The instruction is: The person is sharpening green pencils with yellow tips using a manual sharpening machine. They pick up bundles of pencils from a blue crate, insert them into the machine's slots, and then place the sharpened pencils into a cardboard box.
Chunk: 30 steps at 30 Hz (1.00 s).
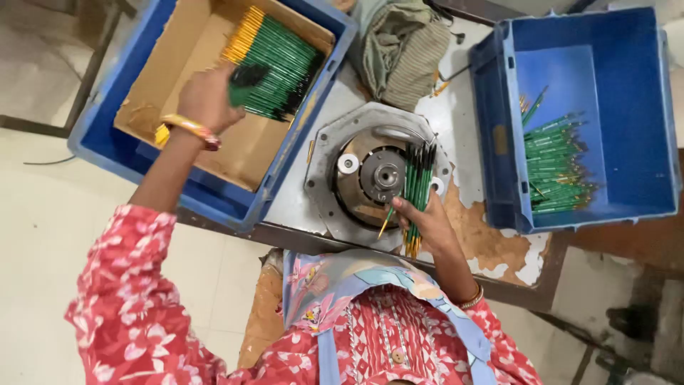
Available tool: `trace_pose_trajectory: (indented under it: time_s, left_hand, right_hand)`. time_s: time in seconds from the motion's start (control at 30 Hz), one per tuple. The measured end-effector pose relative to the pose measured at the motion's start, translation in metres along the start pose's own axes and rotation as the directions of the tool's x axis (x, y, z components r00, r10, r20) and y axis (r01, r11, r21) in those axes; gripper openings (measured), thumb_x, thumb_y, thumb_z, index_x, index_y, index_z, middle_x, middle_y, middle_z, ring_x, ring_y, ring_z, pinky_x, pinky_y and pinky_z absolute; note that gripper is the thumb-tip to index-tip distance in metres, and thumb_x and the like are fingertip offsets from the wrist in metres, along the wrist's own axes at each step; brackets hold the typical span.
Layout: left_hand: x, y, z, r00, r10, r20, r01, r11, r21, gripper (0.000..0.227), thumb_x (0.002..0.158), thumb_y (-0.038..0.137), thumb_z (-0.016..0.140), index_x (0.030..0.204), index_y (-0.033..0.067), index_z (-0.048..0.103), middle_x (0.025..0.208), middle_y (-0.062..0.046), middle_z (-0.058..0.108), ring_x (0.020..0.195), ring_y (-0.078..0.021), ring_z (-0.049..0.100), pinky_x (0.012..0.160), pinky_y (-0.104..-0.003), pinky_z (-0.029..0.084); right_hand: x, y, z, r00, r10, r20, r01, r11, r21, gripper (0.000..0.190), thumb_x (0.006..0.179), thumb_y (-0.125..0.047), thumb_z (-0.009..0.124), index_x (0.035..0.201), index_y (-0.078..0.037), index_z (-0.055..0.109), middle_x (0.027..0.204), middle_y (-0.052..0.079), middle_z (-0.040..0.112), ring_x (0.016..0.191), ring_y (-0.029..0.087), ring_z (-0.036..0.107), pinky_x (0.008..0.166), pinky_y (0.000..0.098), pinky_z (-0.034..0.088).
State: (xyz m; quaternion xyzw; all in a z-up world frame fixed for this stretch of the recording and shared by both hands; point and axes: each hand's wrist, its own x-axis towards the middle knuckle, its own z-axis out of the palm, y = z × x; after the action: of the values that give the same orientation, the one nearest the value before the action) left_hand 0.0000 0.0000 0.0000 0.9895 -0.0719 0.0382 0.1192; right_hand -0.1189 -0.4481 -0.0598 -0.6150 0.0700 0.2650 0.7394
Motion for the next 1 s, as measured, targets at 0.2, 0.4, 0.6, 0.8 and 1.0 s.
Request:
trace_pose_trajectory:
  time_s: [0.2, 0.4, 0.6, 0.8, 1.0]
  left_hand:
    - [-0.018, -0.040, 0.150, 0.899, 0.206, 0.386, -0.356, 0.857, 0.373, 0.036, 0.078, 0.023, 0.067, 0.114, 0.0186, 0.067, 0.107, -0.008, 0.074, 0.102, -0.0297, 0.070, 0.080, -0.049, 0.056]
    - [-0.028, 0.082, -0.004, 0.975, 0.205, 0.085, -0.221, 0.934, 0.282, 0.056, 0.087, 0.009, 0.063, 0.143, 0.0084, 0.057, 0.144, -0.021, 0.057, 0.136, -0.0411, 0.053, 0.107, -0.050, 0.045]
    - [-0.065, 0.238, -0.040, 0.737, 0.671, -0.078, -0.670, 0.710, -0.218, 0.072, 0.076, 0.036, 0.074, 0.135, 0.0010, 0.051, 0.135, -0.019, 0.060, 0.128, -0.0359, 0.056, 0.112, -0.049, 0.043]
    - [-0.074, 0.261, 0.012, 0.662, 0.309, 0.682, -0.221, 0.951, -0.216, 0.085, 0.093, 0.030, 0.068, 0.163, 0.0067, 0.026, 0.111, -0.012, 0.072, 0.094, -0.0361, 0.072, 0.084, -0.049, 0.056]
    - [-0.103, 0.224, 0.078, 0.780, 0.560, 0.280, -0.387, 0.783, -0.487, 0.039, 0.087, 0.018, 0.069, 0.116, 0.0030, 0.048, 0.080, -0.024, 0.068, 0.077, -0.0490, 0.064, 0.071, -0.060, 0.049]
  right_hand:
    - [-0.047, 0.017, 0.024, 0.984, 0.156, -0.081, -0.157, 0.988, -0.003, 0.029, 0.086, -0.021, 0.079, 0.103, -0.002, 0.065, 0.084, 0.009, 0.074, 0.076, 0.018, 0.074, 0.066, 0.0323, 0.059]
    - [-0.046, 0.028, -0.007, 0.997, -0.060, 0.056, 0.073, 0.958, -0.276, 0.044, 0.091, -0.022, 0.081, 0.125, -0.001, 0.061, 0.094, 0.006, 0.070, 0.086, 0.013, 0.067, 0.075, 0.0352, 0.053]
    - [-0.029, -0.045, 0.013, 0.810, -0.241, 0.535, 0.585, 0.281, -0.761, 0.044, 0.078, -0.013, 0.069, 0.120, 0.001, 0.064, 0.088, 0.023, 0.071, 0.082, 0.041, 0.069, 0.068, 0.0523, 0.053]
    - [-0.044, -0.087, 0.030, 0.814, -0.174, 0.553, 0.552, -0.060, -0.832, 0.023, 0.087, -0.014, 0.062, 0.105, 0.000, 0.061, 0.071, 0.015, 0.067, 0.068, 0.034, 0.071, 0.055, 0.0460, 0.053]
    - [-0.046, -0.106, 0.037, 0.802, -0.209, 0.560, 0.551, -0.101, -0.828, 0.020, 0.087, -0.014, 0.063, 0.102, -0.002, 0.061, 0.065, 0.007, 0.064, 0.061, 0.029, 0.071, 0.047, 0.0436, 0.051]
